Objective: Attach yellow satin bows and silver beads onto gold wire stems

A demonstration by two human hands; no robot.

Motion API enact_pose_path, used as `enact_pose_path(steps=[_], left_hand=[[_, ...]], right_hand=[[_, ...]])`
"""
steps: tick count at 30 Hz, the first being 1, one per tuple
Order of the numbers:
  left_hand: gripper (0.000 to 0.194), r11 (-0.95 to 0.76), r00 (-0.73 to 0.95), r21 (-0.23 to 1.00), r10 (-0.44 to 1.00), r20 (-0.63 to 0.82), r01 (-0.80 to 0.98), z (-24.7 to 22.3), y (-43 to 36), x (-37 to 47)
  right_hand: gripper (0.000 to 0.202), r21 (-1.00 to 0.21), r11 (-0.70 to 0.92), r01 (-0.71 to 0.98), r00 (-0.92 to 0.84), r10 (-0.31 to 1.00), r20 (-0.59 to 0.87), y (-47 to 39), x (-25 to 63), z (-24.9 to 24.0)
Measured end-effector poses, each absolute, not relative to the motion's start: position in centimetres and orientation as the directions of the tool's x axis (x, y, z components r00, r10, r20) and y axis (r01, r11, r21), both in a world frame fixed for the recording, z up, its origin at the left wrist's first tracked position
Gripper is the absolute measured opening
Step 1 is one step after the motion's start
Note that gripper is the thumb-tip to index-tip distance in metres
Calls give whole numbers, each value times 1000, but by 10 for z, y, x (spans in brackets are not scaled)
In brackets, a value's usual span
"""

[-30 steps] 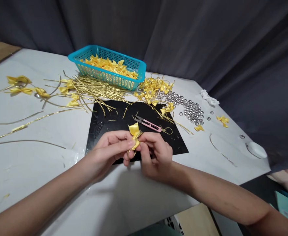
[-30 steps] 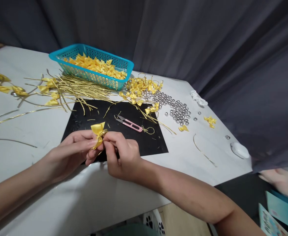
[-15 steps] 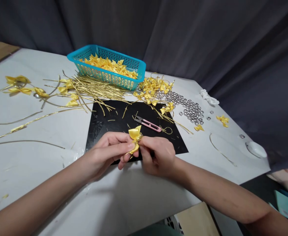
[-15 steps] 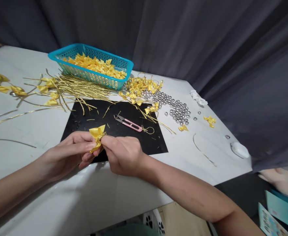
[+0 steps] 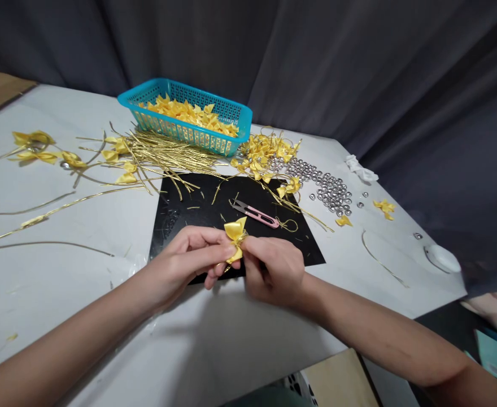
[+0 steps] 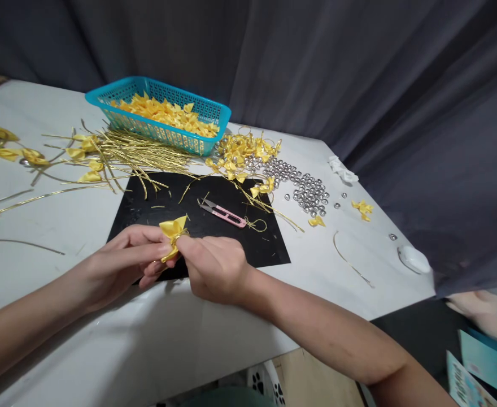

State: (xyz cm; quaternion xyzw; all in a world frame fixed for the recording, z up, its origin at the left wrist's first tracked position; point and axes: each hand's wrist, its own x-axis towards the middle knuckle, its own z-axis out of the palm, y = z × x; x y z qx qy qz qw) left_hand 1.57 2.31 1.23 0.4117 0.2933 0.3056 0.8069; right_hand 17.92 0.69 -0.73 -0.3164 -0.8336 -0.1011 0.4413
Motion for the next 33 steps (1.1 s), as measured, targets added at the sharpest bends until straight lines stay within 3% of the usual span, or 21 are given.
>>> enact_pose_path(steps=[5,13,19,22,29,33], left_hand=[[15,431,625,874,752,-211,-223,13,23,15],[17,349,551,903,818,-164,-249,13,27,12],[17,328,541,908,828,-145,-259,13,30,11],[17,339,541,910,825,-164,-241,11,30,10],[18,421,590,869,782,-203,-259,13,27,13],[17,476,590,826,774,-229,-304,15,26,16]], right_hand=[[26,-117,794,597,-412,428,804,8,179,-8],[24,-399,817,415,-376,554,743,14,181,-12],[20,-449,777,441,-279,595,754,12,179,-11],[16,-404,804,437,-295,552,780,15,179,-11],[26,-141,864,484,-428,375,823,18,185,-8],[27,-124,847,516,-412,372,832,17,184,-10]])
